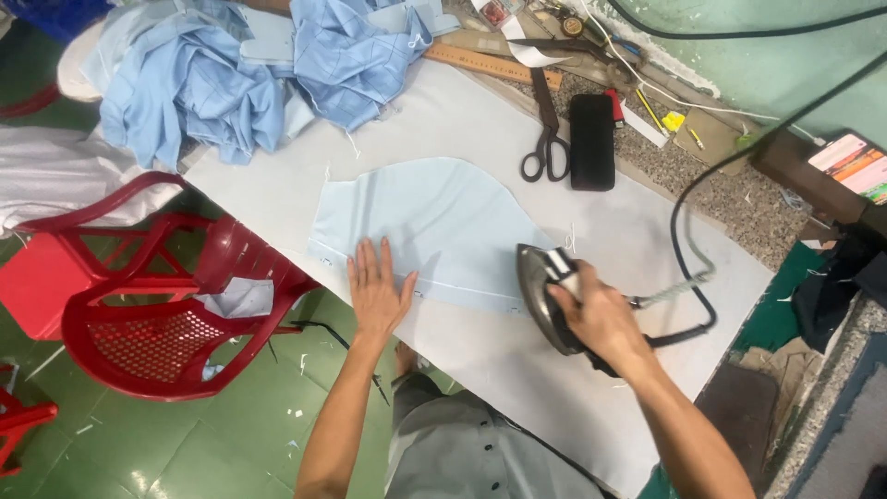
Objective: The person irons a light blue fabric piece on a white work surface using a steam iron and a black pressing block. They repeatedly press the fabric, flip it over, and use scissors to trim loose threads from the edges.
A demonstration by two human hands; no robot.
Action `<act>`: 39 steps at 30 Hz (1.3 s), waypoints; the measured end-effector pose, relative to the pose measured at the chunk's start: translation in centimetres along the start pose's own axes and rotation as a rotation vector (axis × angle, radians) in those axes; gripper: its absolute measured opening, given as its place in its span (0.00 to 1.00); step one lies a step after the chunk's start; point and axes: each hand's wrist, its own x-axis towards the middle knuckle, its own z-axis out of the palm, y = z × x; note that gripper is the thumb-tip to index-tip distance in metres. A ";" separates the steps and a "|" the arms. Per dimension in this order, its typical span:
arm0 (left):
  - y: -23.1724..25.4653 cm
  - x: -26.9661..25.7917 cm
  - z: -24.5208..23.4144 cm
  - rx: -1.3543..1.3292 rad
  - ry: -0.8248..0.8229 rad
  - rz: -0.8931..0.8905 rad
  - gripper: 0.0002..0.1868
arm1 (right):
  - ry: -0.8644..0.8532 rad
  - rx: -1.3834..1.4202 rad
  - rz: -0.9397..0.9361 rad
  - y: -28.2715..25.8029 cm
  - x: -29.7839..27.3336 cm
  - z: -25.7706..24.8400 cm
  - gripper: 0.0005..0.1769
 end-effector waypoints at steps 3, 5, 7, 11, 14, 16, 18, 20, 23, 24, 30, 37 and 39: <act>0.2 2.7 -0.2 -0.030 -0.014 0.118 0.39 | 0.002 -0.033 -0.082 -2.1 2.3 3.3 0.35; 0.6 4.1 0.0 -0.050 -0.098 0.158 0.39 | -0.043 -0.026 -0.082 -5.6 3.3 4.2 0.34; 0.8 4.8 1.0 -0.072 -0.188 0.194 0.39 | -0.093 -0.021 -0.079 -8.1 4.4 5.4 0.32; 0.9 5.5 1.1 -0.017 -0.450 0.188 0.38 | -0.097 -0.004 -0.026 -10.4 6.4 6.8 0.30; 1.3 6.3 -0.2 0.010 -0.535 0.173 0.38 | -0.050 0.034 0.121 -10.9 5.6 4.8 0.27; 1.6 6.5 -0.8 0.015 -0.585 0.170 0.39 | -0.034 0.045 0.221 -9.4 5.7 4.4 0.25; 1.7 6.6 -1.6 0.027 -0.611 0.160 0.39 | 0.086 0.007 0.329 -6.3 6.7 5.3 0.23; 1.6 6.6 -1.3 0.014 -0.609 0.170 0.39 | 0.131 0.012 0.372 -4.8 6.2 5.5 0.22; 1.3 6.6 -1.2 -0.002 -0.597 0.175 0.39 | 0.200 0.015 0.434 -2.6 5.5 5.8 0.23; 1.3 6.5 -1.2 -0.006 -0.593 0.177 0.39 | 0.225 0.016 0.463 -1.9 5.2 5.9 0.25; 0.4 5.6 1.3 -0.037 -0.441 0.230 0.38 | 0.309 -0.030 0.569 6.7 3.7 6.3 0.28; 8.9 2.3 6.0 -0.286 -0.154 0.621 0.39 | 0.400 -0.009 0.606 15.6 3.7 4.7 0.31; 12.9 0.7 6.9 -0.381 -0.269 0.702 0.41 | 0.407 0.004 0.625 17.5 4.6 4.6 0.33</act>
